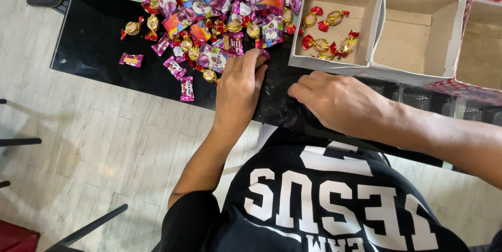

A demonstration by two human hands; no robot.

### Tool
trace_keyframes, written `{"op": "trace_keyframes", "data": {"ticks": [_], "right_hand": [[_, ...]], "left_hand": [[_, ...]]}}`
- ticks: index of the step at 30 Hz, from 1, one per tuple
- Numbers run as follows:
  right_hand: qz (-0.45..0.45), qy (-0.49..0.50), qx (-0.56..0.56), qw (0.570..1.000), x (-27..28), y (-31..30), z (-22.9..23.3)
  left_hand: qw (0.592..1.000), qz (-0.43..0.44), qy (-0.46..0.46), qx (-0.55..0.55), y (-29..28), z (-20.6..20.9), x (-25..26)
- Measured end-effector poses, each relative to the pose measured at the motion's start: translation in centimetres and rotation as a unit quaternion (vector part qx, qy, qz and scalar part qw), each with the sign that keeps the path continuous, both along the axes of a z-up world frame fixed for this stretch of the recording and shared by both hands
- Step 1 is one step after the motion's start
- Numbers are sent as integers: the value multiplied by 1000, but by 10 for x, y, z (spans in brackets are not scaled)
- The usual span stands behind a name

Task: The person sorts various wrapped candies from a large pile on a table and places them into several small cardboard boxes and plastic containers by hand.

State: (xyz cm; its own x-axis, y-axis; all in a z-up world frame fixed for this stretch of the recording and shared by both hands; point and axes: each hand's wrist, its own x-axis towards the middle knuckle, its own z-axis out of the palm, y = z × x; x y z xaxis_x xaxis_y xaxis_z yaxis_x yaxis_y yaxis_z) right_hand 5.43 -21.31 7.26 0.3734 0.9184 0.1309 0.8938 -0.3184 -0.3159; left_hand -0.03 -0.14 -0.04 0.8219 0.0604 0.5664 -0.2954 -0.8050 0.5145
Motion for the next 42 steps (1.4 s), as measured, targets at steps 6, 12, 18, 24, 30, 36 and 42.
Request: {"op": "trace_keyframes", "data": {"ticks": [6, 12, 18, 24, 30, 36, 42], "right_hand": [[-56, 143, 116, 981, 0, -2, 14], [-237, 363, 25, 901, 6, 3, 15], [-180, 614, 148, 754, 10, -4, -4], [-195, 517, 72, 831, 13, -9, -10], [-206, 553, 81, 803, 14, -12, 9], [-208, 550, 85, 804, 12, -14, 14], [-218, 561, 73, 795, 10, -13, 10]], "left_hand": [[999, 24, 8, -21, -5, 8, 0], [985, -34, -48, -165, -17, 34, -32], [978, -141, -102, -118, -32, 34, -36], [972, -161, -90, -144, -37, 24, -36], [989, -24, -139, -54, 2, 29, -18], [993, 119, 1, 10, 37, 14, 17], [990, 143, 21, -5, 37, 0, 28]]}}
